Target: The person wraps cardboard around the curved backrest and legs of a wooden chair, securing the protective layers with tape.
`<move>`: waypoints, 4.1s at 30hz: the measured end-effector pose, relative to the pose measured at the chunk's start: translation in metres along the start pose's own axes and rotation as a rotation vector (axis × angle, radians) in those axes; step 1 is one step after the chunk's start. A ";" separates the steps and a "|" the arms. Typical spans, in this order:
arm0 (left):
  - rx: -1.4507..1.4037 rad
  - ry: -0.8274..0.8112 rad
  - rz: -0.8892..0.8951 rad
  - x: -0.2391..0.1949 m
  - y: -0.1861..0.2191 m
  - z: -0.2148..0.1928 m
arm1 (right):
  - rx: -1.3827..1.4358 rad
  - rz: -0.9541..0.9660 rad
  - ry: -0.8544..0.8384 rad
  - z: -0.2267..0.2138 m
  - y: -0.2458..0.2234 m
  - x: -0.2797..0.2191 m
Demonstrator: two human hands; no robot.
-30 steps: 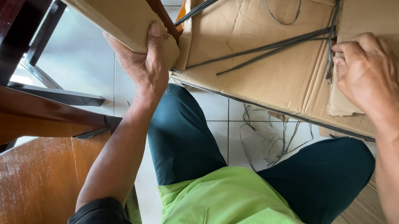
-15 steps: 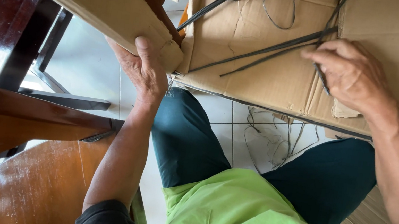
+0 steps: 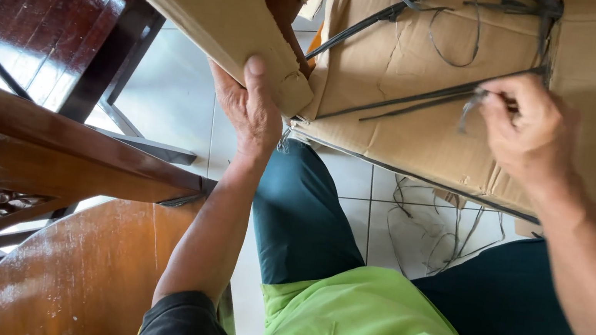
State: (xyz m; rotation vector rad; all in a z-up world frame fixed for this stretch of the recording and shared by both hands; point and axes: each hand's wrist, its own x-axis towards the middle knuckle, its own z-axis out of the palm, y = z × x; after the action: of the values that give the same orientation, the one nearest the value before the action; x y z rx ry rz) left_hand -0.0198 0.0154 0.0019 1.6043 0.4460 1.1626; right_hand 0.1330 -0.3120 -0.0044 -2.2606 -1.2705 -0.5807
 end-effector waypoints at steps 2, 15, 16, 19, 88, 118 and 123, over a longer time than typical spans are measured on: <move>-0.045 0.027 -0.047 0.002 0.009 0.003 | 0.483 0.096 0.049 0.008 -0.034 0.026; -0.298 0.226 -0.474 0.016 -0.029 -0.003 | 0.365 0.556 -0.337 0.071 -0.117 0.135; -0.306 0.202 -0.569 0.021 -0.055 -0.009 | 0.344 0.556 -0.402 0.081 -0.117 0.140; -0.326 0.183 -0.662 0.032 -0.074 -0.012 | 0.395 0.518 -0.424 0.093 -0.126 0.158; -0.384 -0.099 -0.452 -0.061 0.072 -0.015 | 0.759 0.259 0.259 0.033 -0.215 0.065; -0.197 -0.136 -0.286 -0.048 0.075 -0.022 | 0.765 0.131 0.052 0.037 -0.190 0.094; -0.460 -0.007 -0.692 -0.035 0.070 -0.032 | 0.835 0.149 0.028 0.042 -0.200 0.077</move>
State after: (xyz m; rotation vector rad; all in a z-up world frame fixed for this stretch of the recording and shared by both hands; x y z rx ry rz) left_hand -0.0812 -0.0205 0.0477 0.9346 0.6148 0.6598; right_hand 0.0014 -0.1445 0.0462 -1.6075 -1.0447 0.0021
